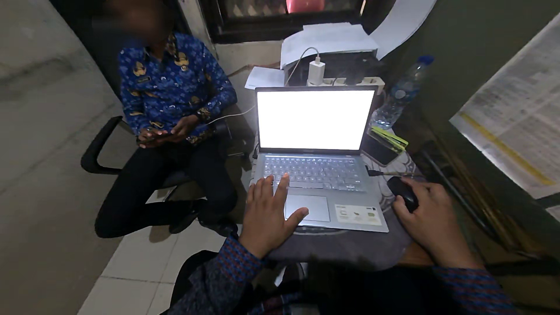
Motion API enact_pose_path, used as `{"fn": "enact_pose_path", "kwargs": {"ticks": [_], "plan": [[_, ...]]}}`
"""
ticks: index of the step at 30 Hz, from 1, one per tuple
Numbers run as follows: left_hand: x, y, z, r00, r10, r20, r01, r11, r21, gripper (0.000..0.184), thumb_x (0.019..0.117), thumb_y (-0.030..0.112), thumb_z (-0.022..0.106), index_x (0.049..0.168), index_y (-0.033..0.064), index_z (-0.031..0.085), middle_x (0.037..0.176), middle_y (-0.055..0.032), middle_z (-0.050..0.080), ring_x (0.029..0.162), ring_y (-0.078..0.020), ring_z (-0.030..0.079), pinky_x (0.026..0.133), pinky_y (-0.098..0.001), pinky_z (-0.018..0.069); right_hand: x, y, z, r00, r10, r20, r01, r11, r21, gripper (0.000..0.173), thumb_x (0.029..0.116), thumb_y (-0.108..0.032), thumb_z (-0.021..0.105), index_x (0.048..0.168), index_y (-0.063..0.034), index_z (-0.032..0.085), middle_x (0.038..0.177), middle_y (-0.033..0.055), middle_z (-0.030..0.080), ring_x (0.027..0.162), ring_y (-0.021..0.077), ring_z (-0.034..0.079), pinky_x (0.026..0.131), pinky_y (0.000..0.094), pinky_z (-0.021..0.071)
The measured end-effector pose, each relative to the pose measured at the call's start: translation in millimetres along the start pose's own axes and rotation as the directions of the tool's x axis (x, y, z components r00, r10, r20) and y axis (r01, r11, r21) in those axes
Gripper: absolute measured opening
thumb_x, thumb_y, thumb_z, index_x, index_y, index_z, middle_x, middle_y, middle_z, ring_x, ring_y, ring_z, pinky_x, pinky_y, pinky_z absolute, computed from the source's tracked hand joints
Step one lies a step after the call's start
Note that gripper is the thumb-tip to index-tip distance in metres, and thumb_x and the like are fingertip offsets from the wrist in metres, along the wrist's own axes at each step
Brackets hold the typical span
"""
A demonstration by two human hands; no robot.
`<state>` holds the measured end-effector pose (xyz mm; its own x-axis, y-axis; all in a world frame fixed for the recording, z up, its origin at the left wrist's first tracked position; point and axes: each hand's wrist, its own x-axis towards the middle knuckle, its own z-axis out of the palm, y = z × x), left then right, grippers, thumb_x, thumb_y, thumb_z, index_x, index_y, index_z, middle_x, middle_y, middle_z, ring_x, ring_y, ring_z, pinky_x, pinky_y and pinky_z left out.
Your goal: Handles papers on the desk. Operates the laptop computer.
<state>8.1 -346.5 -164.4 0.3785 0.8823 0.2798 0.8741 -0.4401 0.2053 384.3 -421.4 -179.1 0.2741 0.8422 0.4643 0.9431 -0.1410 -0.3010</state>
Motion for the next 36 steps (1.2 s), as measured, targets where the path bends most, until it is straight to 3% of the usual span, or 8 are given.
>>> {"fn": "enact_pose_path", "kwargs": {"ticks": [3,12,36], "plan": [[0.3,0.2,-1.0,1.0,-0.003,0.008,0.003,1.0,0.007,0.1,0.0853,0.091,0.026,0.159,0.0247,0.04,0.151,-0.0175,0.05,0.141,-0.0369,0.045,0.116,-0.0618,0.0334,0.2,0.4,0.0,1.0,0.005,-0.006,-0.005,1.0,0.004,0.058,0.0894,-0.046,0.053,0.132,-0.0075,0.062,0.125,0.0264,0.06,0.115,0.0455,0.059,0.093,0.0618,0.0497],[0.3,0.2,-0.6,1.0,-0.005,0.004,0.005,1.0,0.001,0.099,0.0855,0.091,0.027,0.159,0.0247,0.04,0.15,-0.0167,0.051,0.141,-0.0369,0.046,0.116,-0.0616,0.0342,0.3,-2.6,-1.2,1.0,0.002,-0.008,-0.002,0.999,0.044,0.05,0.0905,-0.044,0.053,0.13,-0.0181,0.069,0.12,0.0241,0.061,0.107,0.0409,0.061,0.086,0.0586,0.0512],[-0.2,-0.5,-0.5,1.0,-0.014,0.015,0.015,1.0,-0.007,0.099,0.0856,0.091,0.026,0.16,0.0262,0.038,0.152,-0.0163,0.049,0.142,-0.0373,0.045,0.117,-0.0627,0.0314,0.6,-4.1,-1.7,1.0,0.006,-0.005,-0.006,1.0,0.02,0.049,0.0912,-0.047,0.052,0.127,-0.0189,0.071,0.12,0.0223,0.061,0.106,0.0388,0.061,0.086,0.0571,0.0515]]}}
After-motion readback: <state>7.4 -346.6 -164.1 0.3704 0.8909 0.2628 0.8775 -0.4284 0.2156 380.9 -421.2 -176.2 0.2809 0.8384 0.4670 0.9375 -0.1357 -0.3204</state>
